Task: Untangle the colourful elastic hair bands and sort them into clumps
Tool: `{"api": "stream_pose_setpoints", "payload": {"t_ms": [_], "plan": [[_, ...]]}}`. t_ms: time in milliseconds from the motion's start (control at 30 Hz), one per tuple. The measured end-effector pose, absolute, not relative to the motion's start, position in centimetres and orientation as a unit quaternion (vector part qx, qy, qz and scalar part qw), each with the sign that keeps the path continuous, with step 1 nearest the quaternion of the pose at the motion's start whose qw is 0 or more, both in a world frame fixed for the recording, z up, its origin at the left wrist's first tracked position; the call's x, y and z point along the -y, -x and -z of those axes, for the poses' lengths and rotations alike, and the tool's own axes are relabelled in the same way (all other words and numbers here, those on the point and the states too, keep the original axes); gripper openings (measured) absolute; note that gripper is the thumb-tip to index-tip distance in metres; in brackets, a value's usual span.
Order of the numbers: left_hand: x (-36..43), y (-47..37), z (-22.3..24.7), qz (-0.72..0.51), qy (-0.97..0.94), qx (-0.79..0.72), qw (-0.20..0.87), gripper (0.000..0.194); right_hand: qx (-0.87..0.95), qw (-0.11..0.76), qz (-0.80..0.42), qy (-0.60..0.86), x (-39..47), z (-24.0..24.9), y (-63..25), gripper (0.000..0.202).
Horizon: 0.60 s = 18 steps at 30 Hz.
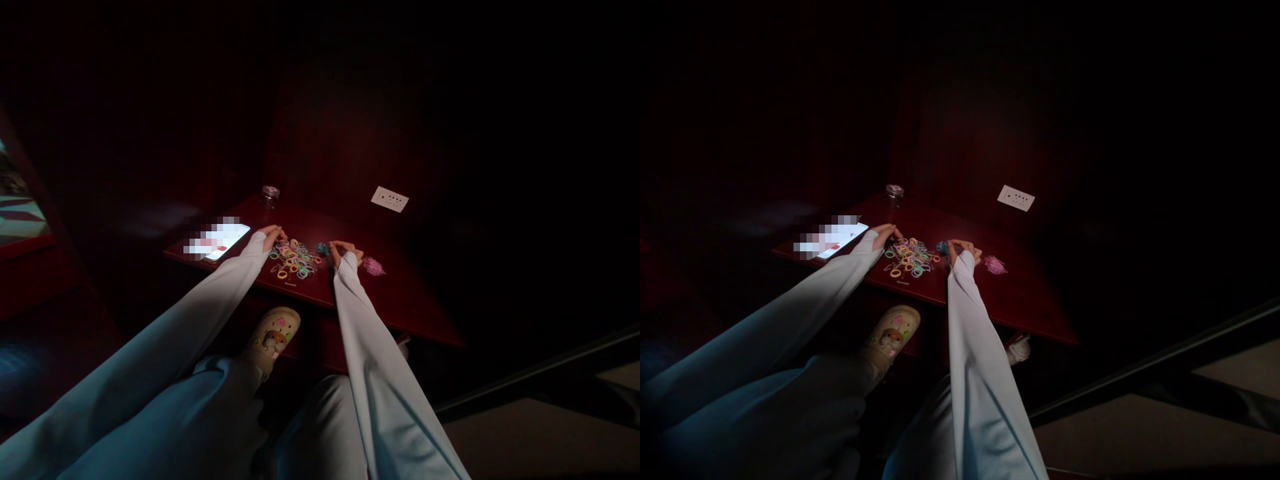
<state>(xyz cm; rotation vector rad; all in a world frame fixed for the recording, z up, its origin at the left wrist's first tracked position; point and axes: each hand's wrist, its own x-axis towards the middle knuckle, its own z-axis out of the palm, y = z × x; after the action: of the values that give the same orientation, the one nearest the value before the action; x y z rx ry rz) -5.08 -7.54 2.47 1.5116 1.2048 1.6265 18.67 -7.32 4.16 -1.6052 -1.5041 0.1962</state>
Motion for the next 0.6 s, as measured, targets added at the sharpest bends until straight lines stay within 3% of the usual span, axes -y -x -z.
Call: {"api": "stream_pose_setpoints", "payload": {"t_ms": [200,600], "plan": [[7.4,5.1,-2.5,-0.605,-0.572,-0.469,0.295,0.036,0.780,0.380,-0.064,0.493,9.3,-3.5,-15.3,0.017],[7.4,5.0,-2.6,-0.601,-0.576,-0.466,0.302,0.036,0.783,0.308,-0.069,0.536,8.9,-2.7,-14.5,0.019]]}}
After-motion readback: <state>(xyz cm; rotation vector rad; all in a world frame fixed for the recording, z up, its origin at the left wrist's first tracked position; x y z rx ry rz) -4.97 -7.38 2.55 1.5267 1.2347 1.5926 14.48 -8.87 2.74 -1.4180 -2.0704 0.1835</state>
